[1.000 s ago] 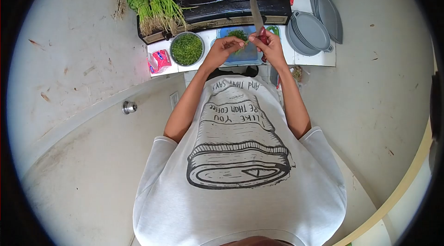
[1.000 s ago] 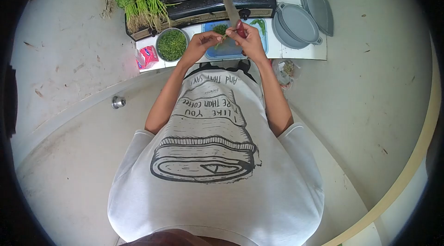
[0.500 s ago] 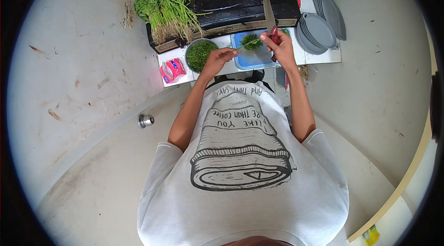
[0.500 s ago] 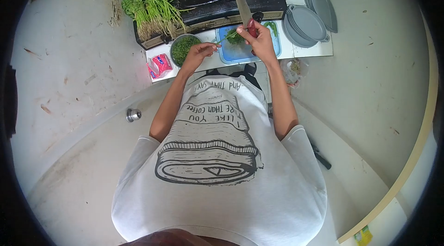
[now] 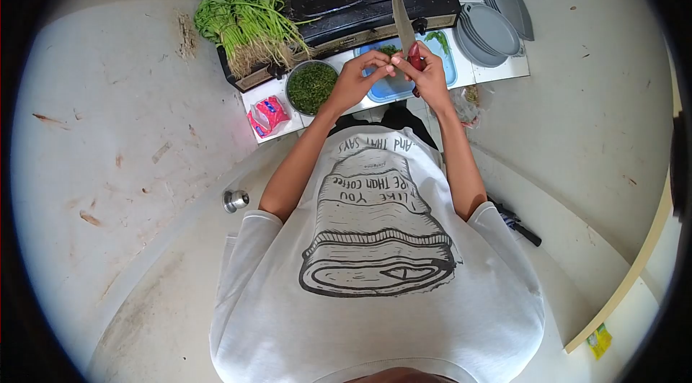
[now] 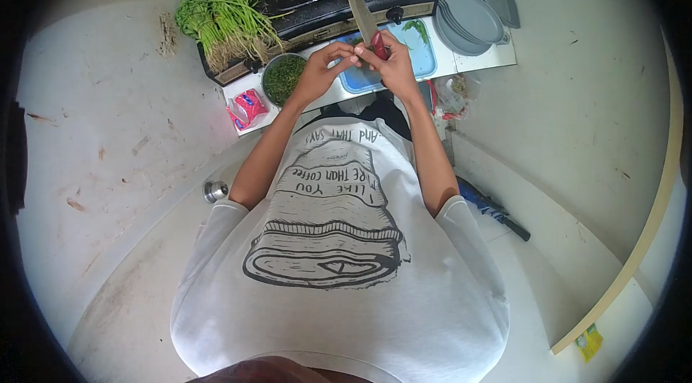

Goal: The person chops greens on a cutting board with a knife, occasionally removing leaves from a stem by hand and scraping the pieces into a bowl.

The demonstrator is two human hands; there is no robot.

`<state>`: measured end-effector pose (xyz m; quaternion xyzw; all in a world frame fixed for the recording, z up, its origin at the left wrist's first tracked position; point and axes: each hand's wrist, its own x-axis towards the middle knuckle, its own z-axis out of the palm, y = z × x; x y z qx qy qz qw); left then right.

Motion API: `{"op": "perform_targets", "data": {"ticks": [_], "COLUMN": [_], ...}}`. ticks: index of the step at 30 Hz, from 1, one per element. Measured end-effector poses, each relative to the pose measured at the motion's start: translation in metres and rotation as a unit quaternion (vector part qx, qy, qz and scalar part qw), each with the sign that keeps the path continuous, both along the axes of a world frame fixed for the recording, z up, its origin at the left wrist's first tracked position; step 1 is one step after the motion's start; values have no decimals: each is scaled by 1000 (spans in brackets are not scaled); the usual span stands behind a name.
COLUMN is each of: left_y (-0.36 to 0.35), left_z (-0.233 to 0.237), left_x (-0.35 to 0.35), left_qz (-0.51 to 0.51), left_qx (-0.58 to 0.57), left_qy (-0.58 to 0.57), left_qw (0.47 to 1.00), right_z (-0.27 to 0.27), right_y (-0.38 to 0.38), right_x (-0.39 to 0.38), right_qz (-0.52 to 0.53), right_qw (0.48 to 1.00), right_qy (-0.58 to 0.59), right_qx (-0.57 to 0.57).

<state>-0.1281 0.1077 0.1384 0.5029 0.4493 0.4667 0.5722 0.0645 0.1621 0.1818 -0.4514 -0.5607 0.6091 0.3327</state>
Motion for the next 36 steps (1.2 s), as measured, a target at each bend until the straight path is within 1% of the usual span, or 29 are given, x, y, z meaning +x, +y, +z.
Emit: {"op": "perform_targets", "data": {"ticks": [2,5,7,8,9,11,13,15,16,18,19,21,22,26,27,28,30,31,33,35,36], "left_y": [3,2,2,2,2,0,-1,-7,-11,-17,-21,-28,-30,-32,-32,-33,-29,-28,-30,-31,-31], "left_z": [-5,-13,-24,-33,-41,-58,-69,-79,-87,-111,-120,-132,-134,-137,-135,-134,-136,-139,-138,-137,-138], "left_x": [5,18,23,27,27,29,33,40,44,53,60,74,81,109,116,124,133,132,138,142,142], "left_qz": [0,32,60,91,100,111,139,163,170,193,200,246,254,321,338,340,409,415,408,409,406], "left_qx": [-12,-42,-90,-80,-80,-117,-125,-170,-176,-175,-181,-196,-203,-217,-218,-228,-130,-128,-91,-102,-93], "left_qy": [-11,-43,12,23,26,83,94,130,130,135,133,165,164,217,240,238,271,274,320,316,334], "left_qw": [1000,998,994,992,991,983,978,963,961,956,954,935,931,896,884,881,862,858,850,850,846], "right_z": [-3,-18,-29,-33,-39,-58,-65,-69,-73,-83,-92,-106,-110,-129,-133,-136,-140,-141,-144,-141,-142], "right_y": [5,13,23,24,28,36,44,48,50,58,59,60,61,64,66,63,62,68,72,75,75], "right_x": [7,23,35,38,42,59,71,84,90,102,107,115,119,134,137,142,152,149,149,147,145], "right_qz": [0,15,62,61,70,83,117,150,159,253,263,298,320,362,364,365,375,376,385,405,409], "right_qw": [1000,1000,994,996,996,991,987,975,973,935,933,922,911,897,889,881,873,866,861,843,841], "right_qy": [-8,-15,-93,-63,-59,-106,-111,-167,-165,-247,-247,-238,-252,-237,-246,-255,-265,-274,-273,-303,-301], "right_qx": [-1,-8,9,8,9,-10,-3,-1,-6,0,-3,60,62,93,128,160,165,181,188,183,186]}}
